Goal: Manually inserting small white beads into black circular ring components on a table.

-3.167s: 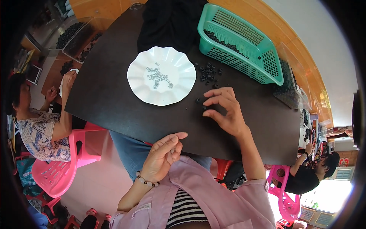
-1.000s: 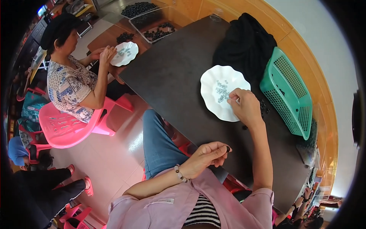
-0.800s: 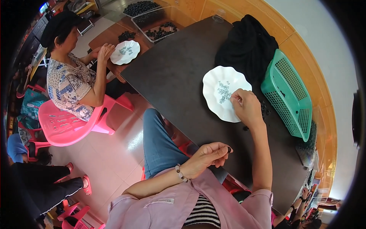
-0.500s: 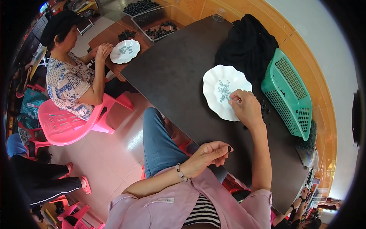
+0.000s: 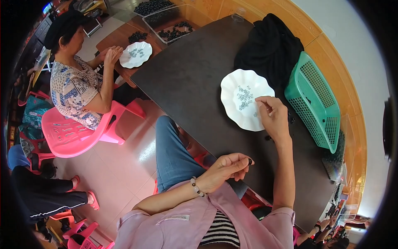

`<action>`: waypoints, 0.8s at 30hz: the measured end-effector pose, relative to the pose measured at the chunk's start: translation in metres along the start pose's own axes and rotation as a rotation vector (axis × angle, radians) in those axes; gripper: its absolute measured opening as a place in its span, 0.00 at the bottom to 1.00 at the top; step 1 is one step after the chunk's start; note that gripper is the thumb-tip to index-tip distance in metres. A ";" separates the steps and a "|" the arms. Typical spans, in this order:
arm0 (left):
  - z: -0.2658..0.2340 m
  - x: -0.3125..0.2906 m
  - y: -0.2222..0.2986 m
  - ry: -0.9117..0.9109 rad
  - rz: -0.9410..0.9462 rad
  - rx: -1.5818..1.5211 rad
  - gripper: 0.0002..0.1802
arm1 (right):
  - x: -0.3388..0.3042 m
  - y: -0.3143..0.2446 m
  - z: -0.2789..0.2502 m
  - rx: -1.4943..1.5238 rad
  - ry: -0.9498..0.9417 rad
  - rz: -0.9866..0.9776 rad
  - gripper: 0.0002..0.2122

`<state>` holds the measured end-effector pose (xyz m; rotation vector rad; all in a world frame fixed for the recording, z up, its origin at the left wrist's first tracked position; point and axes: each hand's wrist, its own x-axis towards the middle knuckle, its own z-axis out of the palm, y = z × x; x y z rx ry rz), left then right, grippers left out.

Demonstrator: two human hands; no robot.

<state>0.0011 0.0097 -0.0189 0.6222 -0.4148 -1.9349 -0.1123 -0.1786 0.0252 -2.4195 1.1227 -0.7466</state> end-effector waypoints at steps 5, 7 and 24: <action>0.001 0.000 0.001 0.002 -0.005 0.000 0.16 | -0.002 -0.003 -0.003 0.181 0.021 0.164 0.05; 0.002 0.000 0.002 0.009 -0.011 0.006 0.16 | -0.002 -0.002 -0.004 0.215 0.023 0.170 0.05; 0.000 0.001 -0.002 0.004 -0.023 0.017 0.17 | -0.011 0.000 -0.011 0.320 0.000 0.228 0.04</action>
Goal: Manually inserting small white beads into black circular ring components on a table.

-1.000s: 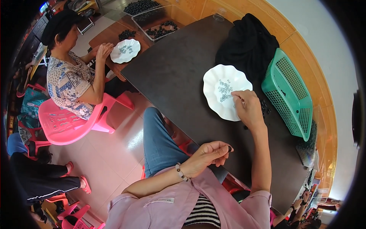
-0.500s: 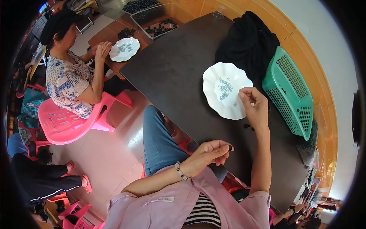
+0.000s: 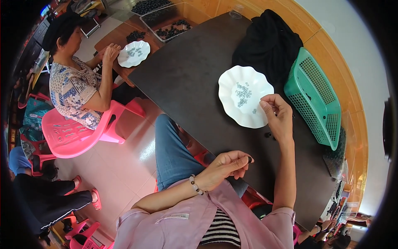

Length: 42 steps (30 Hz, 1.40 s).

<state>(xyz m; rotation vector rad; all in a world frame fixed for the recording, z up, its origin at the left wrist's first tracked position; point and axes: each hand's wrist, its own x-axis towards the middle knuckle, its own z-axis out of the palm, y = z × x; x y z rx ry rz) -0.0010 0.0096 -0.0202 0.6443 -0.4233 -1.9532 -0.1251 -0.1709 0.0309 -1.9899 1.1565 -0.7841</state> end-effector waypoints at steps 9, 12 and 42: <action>-0.001 0.000 -0.001 -0.012 0.008 -0.004 0.16 | -0.019 -0.002 -0.008 0.264 -0.051 0.047 0.05; 0.000 -0.001 -0.001 -0.003 0.006 0.000 0.16 | -0.031 -0.009 -0.013 0.361 -0.047 0.088 0.07; 0.011 -0.015 -0.016 0.080 0.042 -0.074 0.14 | -0.166 0.010 0.017 0.837 0.130 0.046 0.04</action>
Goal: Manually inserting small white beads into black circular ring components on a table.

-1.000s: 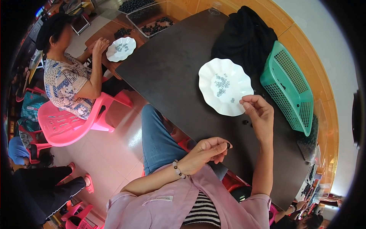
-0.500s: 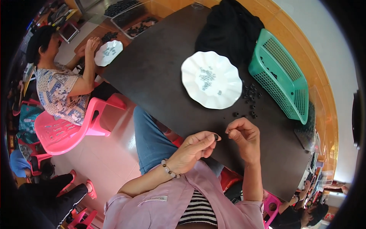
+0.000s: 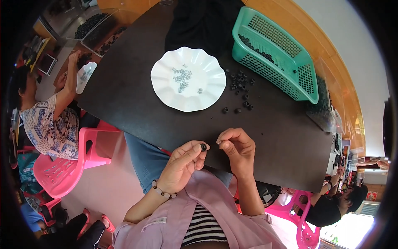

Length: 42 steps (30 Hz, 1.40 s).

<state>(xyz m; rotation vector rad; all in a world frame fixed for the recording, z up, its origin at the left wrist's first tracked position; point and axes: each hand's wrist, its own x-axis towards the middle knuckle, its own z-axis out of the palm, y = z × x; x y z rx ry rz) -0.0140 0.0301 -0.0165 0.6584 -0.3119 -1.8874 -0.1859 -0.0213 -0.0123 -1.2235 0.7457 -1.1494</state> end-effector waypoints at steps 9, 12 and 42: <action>0.004 0.002 -0.004 -0.092 -0.007 0.034 0.14 | 0.002 0.003 0.001 0.122 -0.078 -0.073 0.05; 0.001 0.004 -0.004 -0.068 -0.016 0.025 0.14 | 0.004 0.006 0.002 0.122 -0.091 -0.058 0.05; -0.005 0.010 0.002 -0.115 0.000 0.048 0.15 | 0.017 0.001 0.004 -0.138 -0.098 -0.156 0.07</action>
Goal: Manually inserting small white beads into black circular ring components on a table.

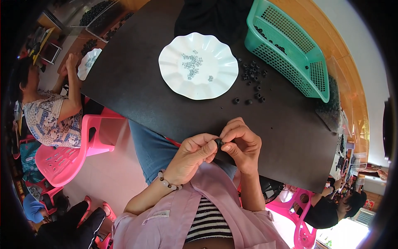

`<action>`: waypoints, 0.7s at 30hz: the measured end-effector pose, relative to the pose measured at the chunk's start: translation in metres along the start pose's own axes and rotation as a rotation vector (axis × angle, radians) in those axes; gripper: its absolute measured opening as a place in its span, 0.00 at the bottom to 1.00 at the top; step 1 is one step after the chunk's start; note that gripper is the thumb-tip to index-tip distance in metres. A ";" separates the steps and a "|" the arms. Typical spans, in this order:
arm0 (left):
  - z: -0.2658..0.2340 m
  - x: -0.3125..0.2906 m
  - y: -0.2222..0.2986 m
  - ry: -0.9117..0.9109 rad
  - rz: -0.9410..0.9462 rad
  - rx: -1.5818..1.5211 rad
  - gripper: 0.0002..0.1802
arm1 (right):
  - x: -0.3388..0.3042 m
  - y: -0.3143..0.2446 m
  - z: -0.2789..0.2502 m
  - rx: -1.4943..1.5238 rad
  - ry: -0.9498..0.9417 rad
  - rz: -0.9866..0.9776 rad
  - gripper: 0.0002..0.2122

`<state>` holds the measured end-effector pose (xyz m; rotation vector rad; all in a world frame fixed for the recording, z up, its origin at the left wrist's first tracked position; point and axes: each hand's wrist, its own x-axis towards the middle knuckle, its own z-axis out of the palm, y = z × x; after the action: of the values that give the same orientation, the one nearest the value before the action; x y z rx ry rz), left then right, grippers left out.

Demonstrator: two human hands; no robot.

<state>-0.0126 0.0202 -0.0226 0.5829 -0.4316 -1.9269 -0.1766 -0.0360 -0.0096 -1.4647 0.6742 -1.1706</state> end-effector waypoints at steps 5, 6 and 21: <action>-0.001 0.000 0.001 0.004 0.010 0.060 0.14 | 0.004 -0.009 -0.003 -0.152 -0.045 0.006 0.09; 0.000 0.000 0.002 0.003 0.009 0.076 0.14 | 0.004 -0.010 -0.003 -0.153 -0.045 0.007 0.09; -0.003 0.002 0.002 -0.018 -0.045 -0.054 0.16 | 0.007 -0.008 -0.003 -0.146 -0.061 0.017 0.10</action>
<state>-0.0104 0.0173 -0.0241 0.5445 -0.3796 -1.9818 -0.1786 -0.0421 -0.0003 -1.6071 0.7418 -1.0776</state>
